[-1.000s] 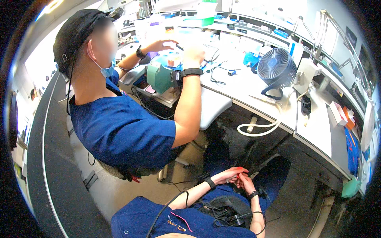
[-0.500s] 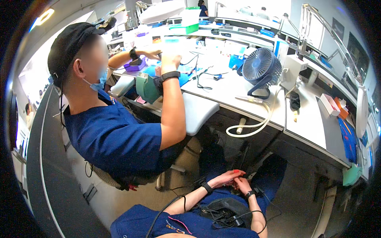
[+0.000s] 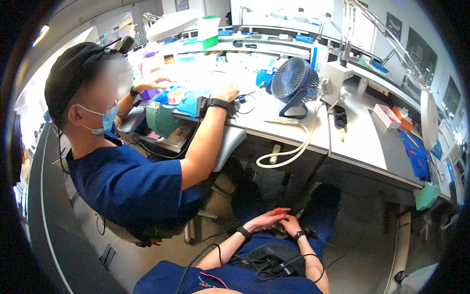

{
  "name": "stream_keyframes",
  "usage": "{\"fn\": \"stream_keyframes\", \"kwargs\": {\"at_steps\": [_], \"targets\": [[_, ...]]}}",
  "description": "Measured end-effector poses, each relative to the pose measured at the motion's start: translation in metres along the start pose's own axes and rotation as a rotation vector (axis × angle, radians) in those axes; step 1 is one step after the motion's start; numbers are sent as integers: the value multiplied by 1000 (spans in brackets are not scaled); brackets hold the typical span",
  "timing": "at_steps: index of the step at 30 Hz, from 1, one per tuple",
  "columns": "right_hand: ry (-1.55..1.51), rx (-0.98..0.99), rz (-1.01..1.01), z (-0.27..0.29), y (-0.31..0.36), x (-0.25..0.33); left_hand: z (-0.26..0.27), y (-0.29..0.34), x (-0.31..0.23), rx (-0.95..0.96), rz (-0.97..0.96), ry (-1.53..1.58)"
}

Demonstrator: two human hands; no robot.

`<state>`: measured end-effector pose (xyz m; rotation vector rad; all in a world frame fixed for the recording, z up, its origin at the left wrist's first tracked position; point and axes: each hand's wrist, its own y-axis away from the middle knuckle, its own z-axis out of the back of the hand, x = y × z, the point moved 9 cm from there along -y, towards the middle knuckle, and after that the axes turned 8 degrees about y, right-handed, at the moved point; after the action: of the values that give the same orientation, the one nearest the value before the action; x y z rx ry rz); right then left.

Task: Inspecting dental molds and receiving a new tray of dental components in a laboratory.

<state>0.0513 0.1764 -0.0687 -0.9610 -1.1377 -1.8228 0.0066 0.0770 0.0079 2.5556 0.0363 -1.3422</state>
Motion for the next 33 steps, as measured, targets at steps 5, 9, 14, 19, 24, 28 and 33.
{"fn": "stream_keyframes", "kwargs": {"at_steps": [5, 9, 14, 19, 24, 28, 33], "targets": [[10, 14, -7, -8, 16, 34, 3, 7, 1, -13, 16, 30], [20, 25, 76, -12, 10, 27, -4, 14, -16, -37, 15, 24], [158, -19, 229, -7, 13, 40, -4, 2, -4, -41, 13, 158], [226, -138, 203, 2, 16, 57, -8, 8, -17, -79, 73, 190], [269, -270, 231, 18, 36, 82, -6, 9, -10, -13, 117, 368], [263, -267, 204, 22, 45, 76, -19, 10, -9, 26, 172, 471], [189, -189, 141, 7, 45, 79, 1, 10, 3, -56, 159, 523]]}}
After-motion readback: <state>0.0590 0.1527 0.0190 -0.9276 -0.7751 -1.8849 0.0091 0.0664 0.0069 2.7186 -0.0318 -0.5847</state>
